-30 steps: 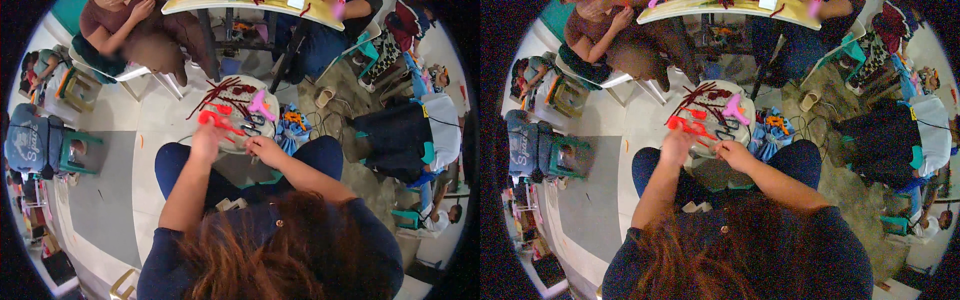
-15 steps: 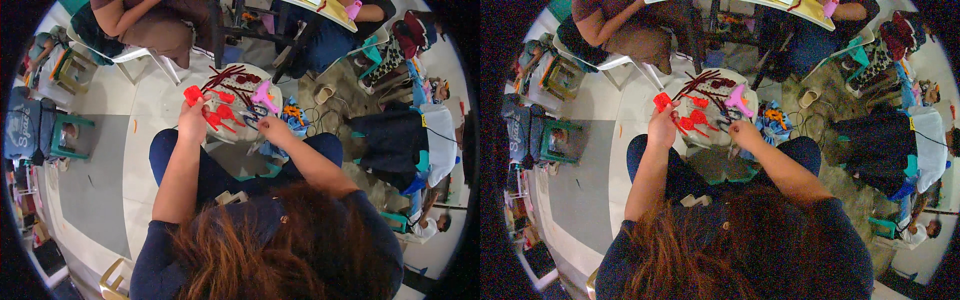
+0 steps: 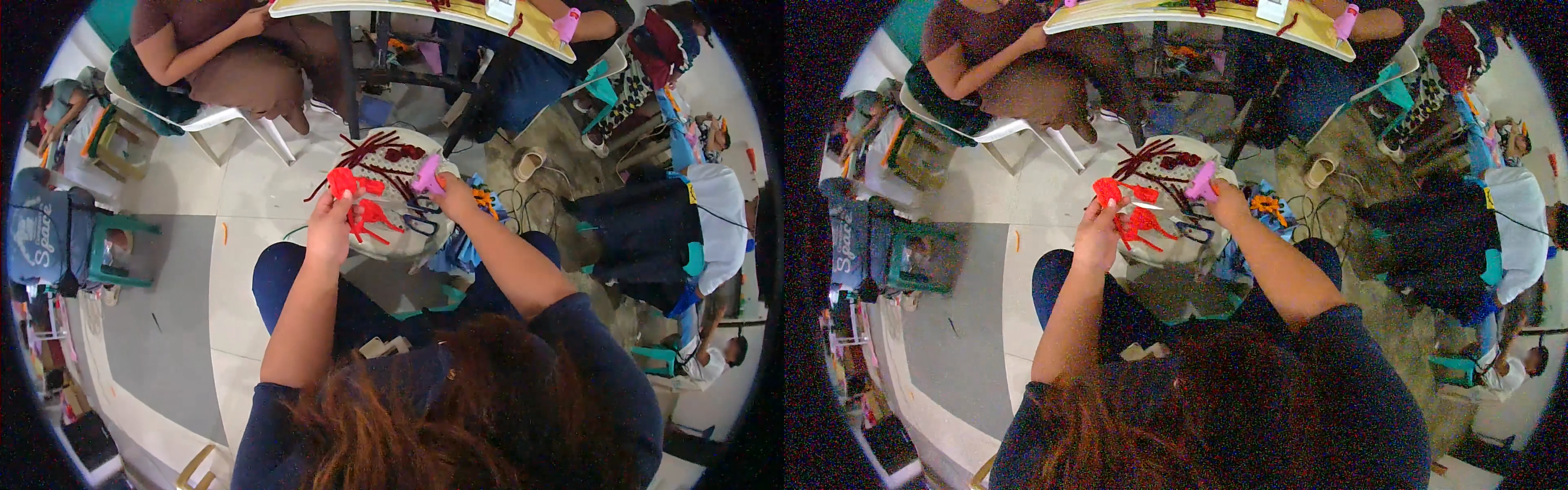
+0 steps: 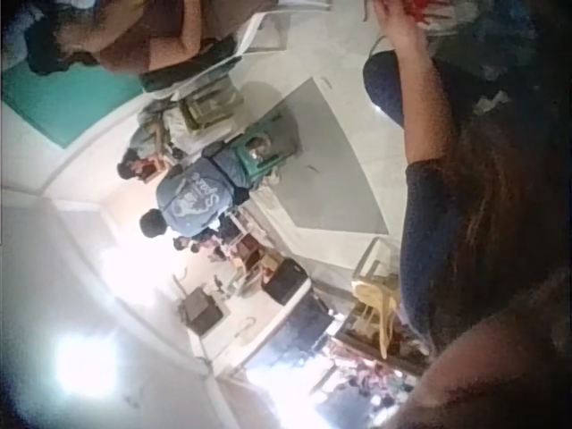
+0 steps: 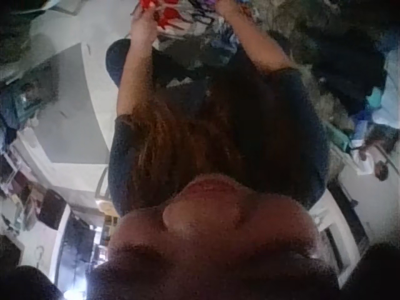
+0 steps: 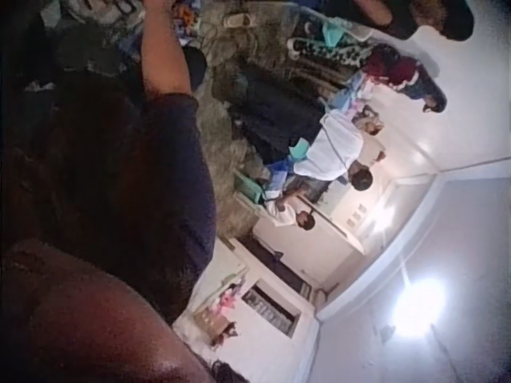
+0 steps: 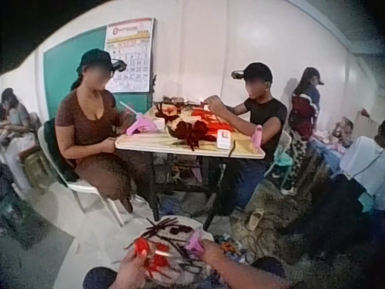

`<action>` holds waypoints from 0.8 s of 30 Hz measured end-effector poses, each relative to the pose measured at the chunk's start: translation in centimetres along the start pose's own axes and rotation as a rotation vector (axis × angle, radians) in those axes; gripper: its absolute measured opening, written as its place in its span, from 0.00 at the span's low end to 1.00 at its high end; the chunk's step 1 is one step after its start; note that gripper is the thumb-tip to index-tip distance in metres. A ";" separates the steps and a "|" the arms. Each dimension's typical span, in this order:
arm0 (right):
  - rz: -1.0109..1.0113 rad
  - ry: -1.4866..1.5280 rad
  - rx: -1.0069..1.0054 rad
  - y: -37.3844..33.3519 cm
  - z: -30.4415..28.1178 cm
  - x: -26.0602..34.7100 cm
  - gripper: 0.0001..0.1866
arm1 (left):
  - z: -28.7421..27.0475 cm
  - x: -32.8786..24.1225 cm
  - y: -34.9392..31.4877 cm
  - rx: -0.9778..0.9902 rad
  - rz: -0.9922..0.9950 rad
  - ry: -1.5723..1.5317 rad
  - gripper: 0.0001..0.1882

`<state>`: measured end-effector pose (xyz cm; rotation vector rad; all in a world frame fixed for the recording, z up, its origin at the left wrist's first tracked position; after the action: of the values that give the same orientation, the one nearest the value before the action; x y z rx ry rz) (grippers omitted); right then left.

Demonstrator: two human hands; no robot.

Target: The person assembles a red fabric craft item by hand, folding and tucking pieces of material together while sitting at a table.

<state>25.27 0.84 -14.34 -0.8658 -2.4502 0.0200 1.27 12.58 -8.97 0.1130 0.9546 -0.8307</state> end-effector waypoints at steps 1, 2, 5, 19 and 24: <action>-0.038 0.077 0.010 0.2 0.0 -0.3 0.25 | 0.2 -0.1 0.1 0.005 0.007 0.011 0.14; -0.031 0.075 0.007 0.7 0.4 -1.3 0.25 | 0.4 0.0 0.0 0.011 0.002 0.009 0.14; -0.072 0.336 -0.069 1.3 0.3 -4.6 0.23 | 1.6 0.2 0.3 0.045 -0.020 -0.001 0.15; 0.086 1.329 0.085 -6.7 -8.1 -3.1 0.12 | 1.7 0.9 0.1 0.012 -0.047 0.034 0.14; 0.133 1.321 0.094 -6.3 -7.2 -2.8 0.14 | 1.7 1.2 0.2 0.014 -0.057 0.034 0.13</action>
<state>27.02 -6.96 -8.33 -0.6505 -1.1446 -0.2912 2.88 11.31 -8.89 0.1131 0.9875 -0.8901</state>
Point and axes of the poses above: each hand's wrist, its own y-axis towards the middle knuckle, its own z-axis out of the palm, x = y × z, the point moved 6 cm from there along y, towards the middle knuckle, and after that the axes turned 4 degrees about x, right-handed, at the moved point
